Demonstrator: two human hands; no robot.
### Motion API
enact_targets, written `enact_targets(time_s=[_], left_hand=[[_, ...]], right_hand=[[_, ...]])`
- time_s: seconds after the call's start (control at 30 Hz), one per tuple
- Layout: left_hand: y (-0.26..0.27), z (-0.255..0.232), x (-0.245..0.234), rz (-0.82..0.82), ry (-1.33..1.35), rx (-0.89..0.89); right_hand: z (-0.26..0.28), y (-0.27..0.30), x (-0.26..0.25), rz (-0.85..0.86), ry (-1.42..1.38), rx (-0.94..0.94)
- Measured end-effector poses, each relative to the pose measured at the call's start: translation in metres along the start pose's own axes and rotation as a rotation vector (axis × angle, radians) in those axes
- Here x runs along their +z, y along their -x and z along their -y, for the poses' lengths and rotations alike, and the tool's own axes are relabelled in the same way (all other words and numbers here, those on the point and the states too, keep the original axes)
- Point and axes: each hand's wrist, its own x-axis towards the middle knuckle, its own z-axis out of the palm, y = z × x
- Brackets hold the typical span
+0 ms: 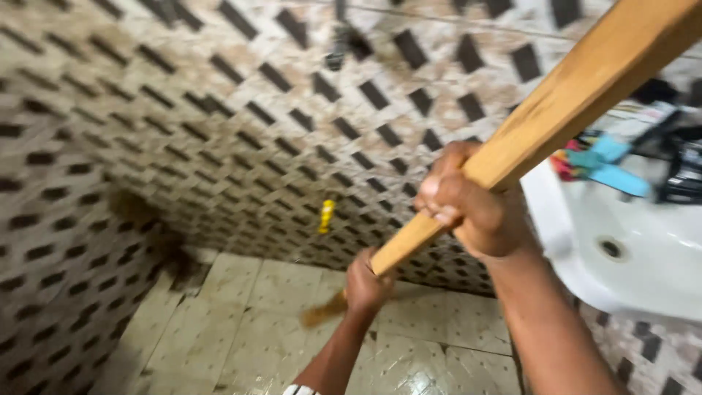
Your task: The person mops the bathroom floor using a wooden-handled mop. They repeatedly dip the mop into a bucket, wring it, and scrub the tiled floor around the sink and toilet.
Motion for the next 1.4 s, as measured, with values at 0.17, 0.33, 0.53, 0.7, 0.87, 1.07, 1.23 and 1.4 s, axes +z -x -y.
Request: enact_targets(time_s=[0.17, 0.33, 0.53, 0.7, 0.87, 1.07, 1.23, 1.4], left_hand=[[-0.035, 0.059, -0.062, -0.151, -0.021, 0.028], [-0.048, 0.120, -0.136, -0.072, -0.318, 0.212], [-0.047, 0.130, -0.167, 0.307, -0.150, -0.073], [-0.047, 0.089, -0.112, 0.527, 0.193, -0.083], [-0.048, 0.078, -0.101, 0.489, -0.021, -0.103], [-0.030, 0.166, -0.233, 0.301, -0.326, -0.143], [-0.003, 0.164, -0.233, 0.298, -0.212, -0.349], [-0.005, 0.120, -0.100, 0.311, -0.200, 0.074]], right_hand=[[-0.050, -0.015, 0.045, 0.283, -0.180, -0.025], [-0.081, -0.032, 0.108, -0.173, -0.216, 0.071], [-0.081, -0.033, 0.131, -0.444, -0.266, 0.105], [-0.041, -0.043, 0.105, -0.454, 0.096, 0.043], [-0.044, -0.051, 0.083, -0.454, -0.018, 0.058], [-0.143, -0.009, 0.150, -0.377, -0.290, 0.202], [-0.142, 0.019, 0.143, -0.121, -0.286, 0.140], [-0.060, 0.003, 0.044, -0.178, -0.098, 0.111]])
